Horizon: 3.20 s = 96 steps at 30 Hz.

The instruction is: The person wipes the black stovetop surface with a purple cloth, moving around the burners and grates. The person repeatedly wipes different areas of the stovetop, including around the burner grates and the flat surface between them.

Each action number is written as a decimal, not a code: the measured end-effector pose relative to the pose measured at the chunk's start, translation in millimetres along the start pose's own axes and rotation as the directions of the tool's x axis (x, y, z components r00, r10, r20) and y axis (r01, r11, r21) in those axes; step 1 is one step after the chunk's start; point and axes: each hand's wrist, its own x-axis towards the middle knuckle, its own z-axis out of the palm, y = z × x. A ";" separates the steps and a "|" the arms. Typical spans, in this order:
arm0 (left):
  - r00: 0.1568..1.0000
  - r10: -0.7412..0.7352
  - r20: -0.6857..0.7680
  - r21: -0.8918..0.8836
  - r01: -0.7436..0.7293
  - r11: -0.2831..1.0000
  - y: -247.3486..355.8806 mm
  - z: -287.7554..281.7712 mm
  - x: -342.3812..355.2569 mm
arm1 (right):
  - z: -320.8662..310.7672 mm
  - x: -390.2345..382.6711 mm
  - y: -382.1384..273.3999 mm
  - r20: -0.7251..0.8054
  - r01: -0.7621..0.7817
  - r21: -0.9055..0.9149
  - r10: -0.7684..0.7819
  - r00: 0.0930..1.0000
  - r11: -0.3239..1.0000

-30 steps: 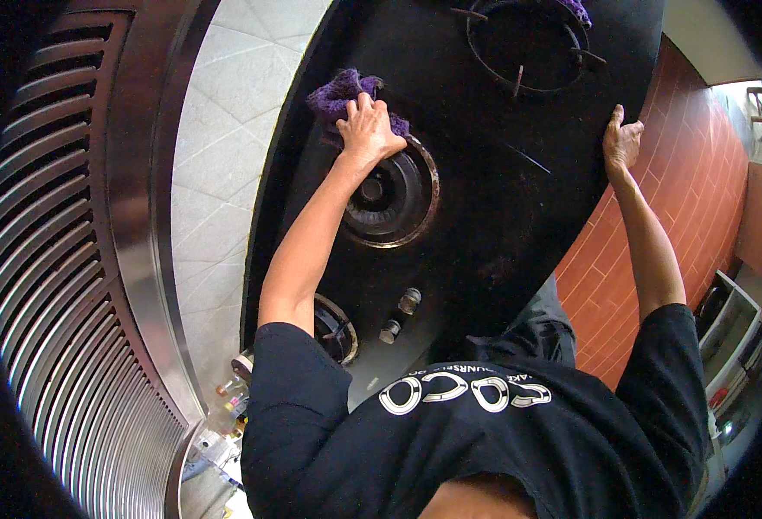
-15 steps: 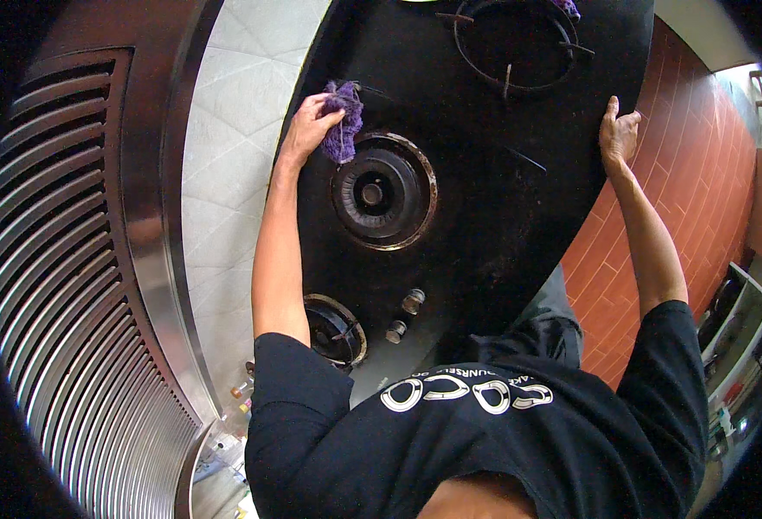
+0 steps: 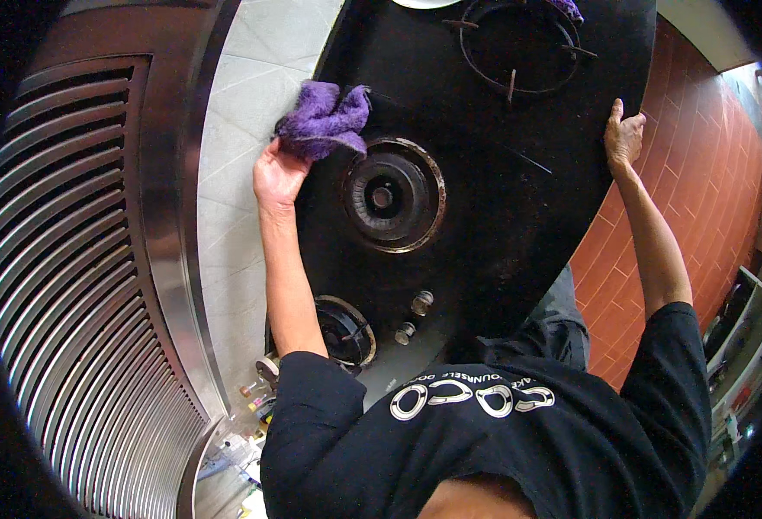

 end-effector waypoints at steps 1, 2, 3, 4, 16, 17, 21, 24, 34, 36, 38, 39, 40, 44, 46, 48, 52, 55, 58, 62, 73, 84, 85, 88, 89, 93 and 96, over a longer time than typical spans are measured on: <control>0.997 -0.050 0.067 -0.207 0.063 0.976 -2.8 -10.4 -5.5 | -0.4 -0.2 -0.4 0.008 0.001 0.012 -0.001 1.000 1.000; 0.999 0.029 -0.046 -0.325 -0.042 0.945 -3.2 -18.1 -11.9 | -0.7 -0.2 -0.4 0.012 -0.001 0.015 0.001 1.000 1.000; 0.993 0.110 -0.047 -0.421 -0.120 0.899 -1.9 -22.8 -17.7 | -0.6 0.1 -0.2 0.009 -0.003 0.009 0.003 1.000 1.000; 0.971 0.217 -0.099 -0.398 -0.239 0.886 0.5 -26.2 -29.8 | -0.4 0.6 0.3 0.010 0.004 0.016 -0.004 1.000 1.000; 0.987 -0.116 -0.112 0.987 0.123 0.101 -84.4 6.9 28.3 | 7.1 6.4 8.1 -0.011 0.017 -0.004 -0.017 1.000 1.000; 0.983 -0.002 -0.181 0.969 0.178 -0.170 -89.3 12.9 38.6 | 6.9 6.6 8.0 -0.009 0.013 0.001 -0.013 1.000 1.000; 0.999 -0.009 -0.039 0.787 0.025 -0.617 -86.9 27.7 58.5 | 6.4 6.1 7.4 -0.009 0.014 -0.003 -0.014 1.000 1.000; 0.986 -0.045 -0.162 0.731 0.089 -0.677 -92.2 29.9 67.4 | 7.3 6.3 7.8 -0.029 0.025 -0.005 -0.025 0.999 1.000; 0.931 0.217 -0.293 0.674 0.362 -0.644 -129.7 42.6 65.1 | 11.7 12.2 15.4 -0.040 0.057 -0.024 -0.058 0.997 0.998; 0.954 0.184 -0.236 0.683 0.298 -0.667 -121.2 38.9 66.2 | 12.0 13.8 17.4 -0.038 0.082 -0.003 -0.082 0.996 0.997; 0.972 0.159 -0.176 0.688 0.237 -0.686 -115.2 29.8 69.8 | 12.7 15.7 19.4 -0.030 0.088 0.001 -0.088 0.996 0.996; 0.980 0.160 -0.121 0.686 0.198 -0.700 -112.7 23.4 72.0 | 13.3 16.5 20.5 -0.024 0.079 -0.002 -0.079 0.997 0.997; 0.990 0.116 -0.076 0.686 0.136 -0.715 -106.6 18.5 78.6 | 13.6 17.1 21.8 -0.020 0.086 0.000 -0.086 0.996 0.996; 0.995 -0.022 0.095 0.727 -0.084 -0.681 -86.5 -3.5 87.9 | 15.9 17.5 24.9 -0.027 0.092 0.004 -0.091 0.995 0.996; 0.964 -0.092 0.250 0.714 -0.248 -0.655 -75.5 -8.2 88.6 | 16.5 16.8 25.0 -0.069 0.130 0.015 -0.129 0.989 0.991; 0.959 -0.172 0.225 0.692 -0.281 -0.665 -66.3 -6.4 90.4 | 16.4 15.9 24.3 -0.053 0.119 0.031 -0.118 0.992 0.992; 0.984 -0.170 0.043 0.743 -0.146 -0.654 -72.2 11.3 96.5 | 14.3 13.9 21.8 -0.026 0.098 0.036 -0.097 0.995 0.994; 0.996 -0.050 -0.080 0.641 0.013 -0.768 -97.5 24.7 93.6 | 12.9 12.5 20.8 0.003 0.070 0.019 -0.070 0.998 0.997; 0.977 0.033 -0.211 0.637 0.163 -0.753 -113.2 33.4 84.6 | 13.0 13.1 20.7 0.010 0.073 0.034 -0.074 0.997 0.997; 0.967 0.070 -0.244 0.602 0.208 -0.771 -117.2 37.0 85.6 | 14.1 14.5 23.0 -0.041 0.114 0.026 -0.113 0.993 0.993; 0.997 0.032 0.072 0.803 -0.039 -0.595 -85.4 -9.1 84.3 | 7.3 17.1 23.4 0.032 0.118 -0.008 -0.118 0.993 0.993; 0.871 0.467 -0.151 0.895 0.321 -0.310 -81.9 -79.0 28.8 | 5.0 16.5 22.9 0.033 0.180 0.003 -0.180 0.983 0.984; 0.855 0.492 -0.166 0.892 0.343 -0.295 -84.8 -82.7 26.9 | 4.3 15.7 22.5 0.040 0.169 -0.024 -0.168 0.985 0.985; 0.799 0.524 -0.293 0.871 0.449 -0.198 -88.2 -94.4 13.2 | 2.6 15.2 19.0 0.058 0.137 -0.074 -0.133 0.989 0.988; 0.788 0.532 -0.309 0.874 0.456 -0.169 -89.1 -98.9 4.9 | 2.0 14.9 18.1 0.068 0.129 -0.083 -0.123 0.990 0.988; 0.755 0.534 -0.380 0.866 0.494 -0.081 -95.3 -113.3 -27.7 | 1.5 15.8 17.8 0.071 0.120 -0.101 -0.113 0.991 0.988; 0.729 0.513 -0.452 0.857 0.514 0.025 -106.5 -116.9 -52.8 | 3.8 16.7 20.3 0.054 0.143 -0.084 -0.139 0.989 0.986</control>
